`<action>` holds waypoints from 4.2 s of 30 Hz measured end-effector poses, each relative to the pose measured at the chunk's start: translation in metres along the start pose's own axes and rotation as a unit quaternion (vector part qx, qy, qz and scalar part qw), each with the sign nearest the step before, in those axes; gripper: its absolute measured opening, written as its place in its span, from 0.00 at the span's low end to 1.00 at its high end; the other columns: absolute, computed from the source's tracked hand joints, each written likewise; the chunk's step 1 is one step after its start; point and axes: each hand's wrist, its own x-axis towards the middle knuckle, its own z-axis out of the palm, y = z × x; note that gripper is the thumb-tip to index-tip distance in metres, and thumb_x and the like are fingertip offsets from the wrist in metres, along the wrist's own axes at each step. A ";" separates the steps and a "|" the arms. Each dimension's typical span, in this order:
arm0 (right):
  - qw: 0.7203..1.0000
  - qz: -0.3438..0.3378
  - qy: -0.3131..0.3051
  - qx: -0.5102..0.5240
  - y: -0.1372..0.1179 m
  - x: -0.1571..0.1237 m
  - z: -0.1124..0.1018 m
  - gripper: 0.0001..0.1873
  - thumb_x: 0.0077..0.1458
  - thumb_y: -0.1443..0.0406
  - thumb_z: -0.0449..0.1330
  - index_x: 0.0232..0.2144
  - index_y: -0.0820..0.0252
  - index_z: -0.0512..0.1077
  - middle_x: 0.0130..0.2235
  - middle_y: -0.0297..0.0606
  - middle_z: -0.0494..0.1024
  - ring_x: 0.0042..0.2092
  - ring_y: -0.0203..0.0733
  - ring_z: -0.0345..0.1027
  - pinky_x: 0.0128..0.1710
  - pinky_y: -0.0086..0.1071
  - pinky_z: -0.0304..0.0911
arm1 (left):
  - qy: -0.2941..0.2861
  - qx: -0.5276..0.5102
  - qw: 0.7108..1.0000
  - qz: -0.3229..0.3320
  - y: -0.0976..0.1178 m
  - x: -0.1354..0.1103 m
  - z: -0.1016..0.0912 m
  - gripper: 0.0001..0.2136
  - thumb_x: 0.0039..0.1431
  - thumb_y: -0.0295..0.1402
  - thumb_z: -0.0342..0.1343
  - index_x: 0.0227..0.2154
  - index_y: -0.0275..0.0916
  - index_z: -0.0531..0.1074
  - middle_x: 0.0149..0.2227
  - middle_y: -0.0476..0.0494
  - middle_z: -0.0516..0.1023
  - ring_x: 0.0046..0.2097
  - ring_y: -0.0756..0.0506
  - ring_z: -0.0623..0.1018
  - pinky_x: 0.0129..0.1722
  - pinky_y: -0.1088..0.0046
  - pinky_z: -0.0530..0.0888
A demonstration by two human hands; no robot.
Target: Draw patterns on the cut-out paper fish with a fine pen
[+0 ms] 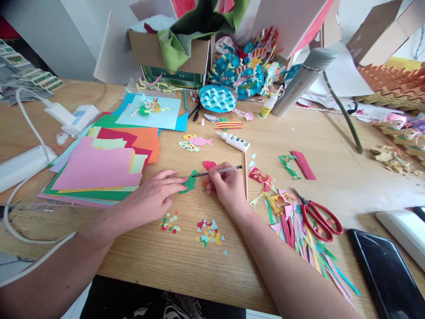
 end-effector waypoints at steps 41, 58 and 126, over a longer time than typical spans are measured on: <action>1.000 0.011 -0.001 -0.017 -0.003 -0.002 0.000 0.19 0.45 0.54 0.69 0.24 0.57 0.65 0.18 0.31 0.74 0.15 0.33 0.64 0.13 0.25 0.63 | -0.001 0.007 1.000 0.005 0.000 0.000 0.000 0.24 0.52 0.16 0.49 0.50 0.37 0.76 0.58 0.45 0.75 0.63 0.39 0.66 0.62 0.56 0.67; 1.000 0.023 0.008 -0.011 -0.003 -0.002 0.000 0.16 0.44 0.58 0.68 0.24 0.58 0.65 0.17 0.30 0.73 0.15 0.32 0.63 0.12 0.24 0.62 | 0.002 0.002 1.000 0.005 -0.001 0.000 0.001 0.24 0.52 0.16 0.48 0.51 0.35 0.76 0.58 0.45 0.75 0.63 0.38 0.65 0.62 0.56 0.67; 1.000 -0.004 0.024 -0.015 0.003 -0.001 -0.004 0.15 0.47 0.57 0.68 0.26 0.59 0.68 0.19 0.31 0.74 0.15 0.33 0.64 0.13 0.25 0.62 | 0.024 -0.002 0.999 0.026 -0.001 0.001 0.001 0.24 0.52 0.15 0.48 0.50 0.37 0.76 0.54 0.44 0.77 0.60 0.41 0.68 0.60 0.56 0.69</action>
